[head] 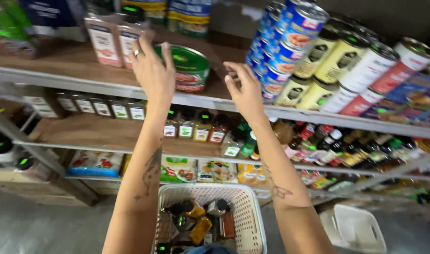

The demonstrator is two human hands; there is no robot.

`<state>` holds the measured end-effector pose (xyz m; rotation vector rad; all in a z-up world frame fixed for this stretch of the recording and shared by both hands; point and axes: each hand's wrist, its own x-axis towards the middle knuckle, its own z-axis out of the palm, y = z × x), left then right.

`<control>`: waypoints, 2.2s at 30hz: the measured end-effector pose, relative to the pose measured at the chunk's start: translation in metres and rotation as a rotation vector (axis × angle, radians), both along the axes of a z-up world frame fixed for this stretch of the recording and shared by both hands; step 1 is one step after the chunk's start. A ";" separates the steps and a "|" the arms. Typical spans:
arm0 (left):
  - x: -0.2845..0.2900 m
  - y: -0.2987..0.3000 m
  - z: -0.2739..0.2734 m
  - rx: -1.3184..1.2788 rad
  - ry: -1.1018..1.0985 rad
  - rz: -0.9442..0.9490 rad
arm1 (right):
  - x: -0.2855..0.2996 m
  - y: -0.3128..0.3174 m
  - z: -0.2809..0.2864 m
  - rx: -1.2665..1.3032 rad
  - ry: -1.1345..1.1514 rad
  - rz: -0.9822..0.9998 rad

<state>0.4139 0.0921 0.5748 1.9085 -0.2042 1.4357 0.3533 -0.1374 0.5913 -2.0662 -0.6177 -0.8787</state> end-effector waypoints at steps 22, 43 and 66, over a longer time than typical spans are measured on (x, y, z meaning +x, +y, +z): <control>0.009 0.009 -0.017 0.152 0.621 0.020 | -0.005 -0.016 -0.040 -0.358 -0.266 -0.360; 0.021 -0.040 -0.016 0.266 0.688 -0.474 | -0.034 -0.066 -0.057 0.042 -0.087 -0.252; 0.046 -0.039 -0.031 0.297 0.638 -0.582 | -0.027 -0.050 -0.045 -0.353 -0.103 -0.466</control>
